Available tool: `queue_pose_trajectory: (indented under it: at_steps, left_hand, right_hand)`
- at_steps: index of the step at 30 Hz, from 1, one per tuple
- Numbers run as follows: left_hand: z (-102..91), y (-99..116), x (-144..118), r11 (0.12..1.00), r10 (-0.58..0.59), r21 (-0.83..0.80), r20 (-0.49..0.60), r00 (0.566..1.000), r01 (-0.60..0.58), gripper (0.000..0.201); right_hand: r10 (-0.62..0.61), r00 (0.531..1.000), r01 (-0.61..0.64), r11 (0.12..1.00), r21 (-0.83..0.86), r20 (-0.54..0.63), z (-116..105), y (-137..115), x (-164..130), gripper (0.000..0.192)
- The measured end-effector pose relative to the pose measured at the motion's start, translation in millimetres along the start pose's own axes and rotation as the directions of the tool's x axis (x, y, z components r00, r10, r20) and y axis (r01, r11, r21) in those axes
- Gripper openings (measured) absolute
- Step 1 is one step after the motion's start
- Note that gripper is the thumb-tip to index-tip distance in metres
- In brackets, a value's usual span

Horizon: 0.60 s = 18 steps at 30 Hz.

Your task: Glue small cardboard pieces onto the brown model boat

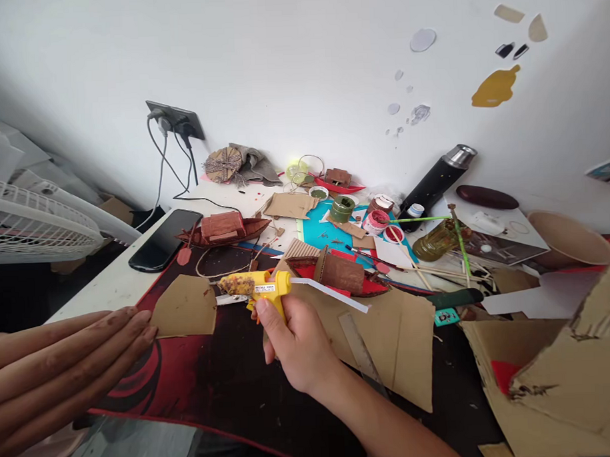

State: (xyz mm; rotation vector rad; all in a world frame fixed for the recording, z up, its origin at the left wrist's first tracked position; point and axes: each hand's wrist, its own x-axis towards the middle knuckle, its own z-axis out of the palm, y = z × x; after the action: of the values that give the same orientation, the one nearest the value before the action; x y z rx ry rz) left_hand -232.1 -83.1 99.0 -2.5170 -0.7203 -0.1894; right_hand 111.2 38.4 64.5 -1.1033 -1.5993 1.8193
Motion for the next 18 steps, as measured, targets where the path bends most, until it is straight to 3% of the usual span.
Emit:
queue_pose_trajectory:
  at_steps: [18]
  left_hand:
    - [-3.3, -8.6, 7.5, 1.0, 0.012, 0.013, -0.002, 1.0, -0.012, 0.064]
  right_hand:
    - [-0.021, 1.0, 0.021, 0.999, -0.029, 0.0, -3.7, -4.0, -5.0, 0.068]
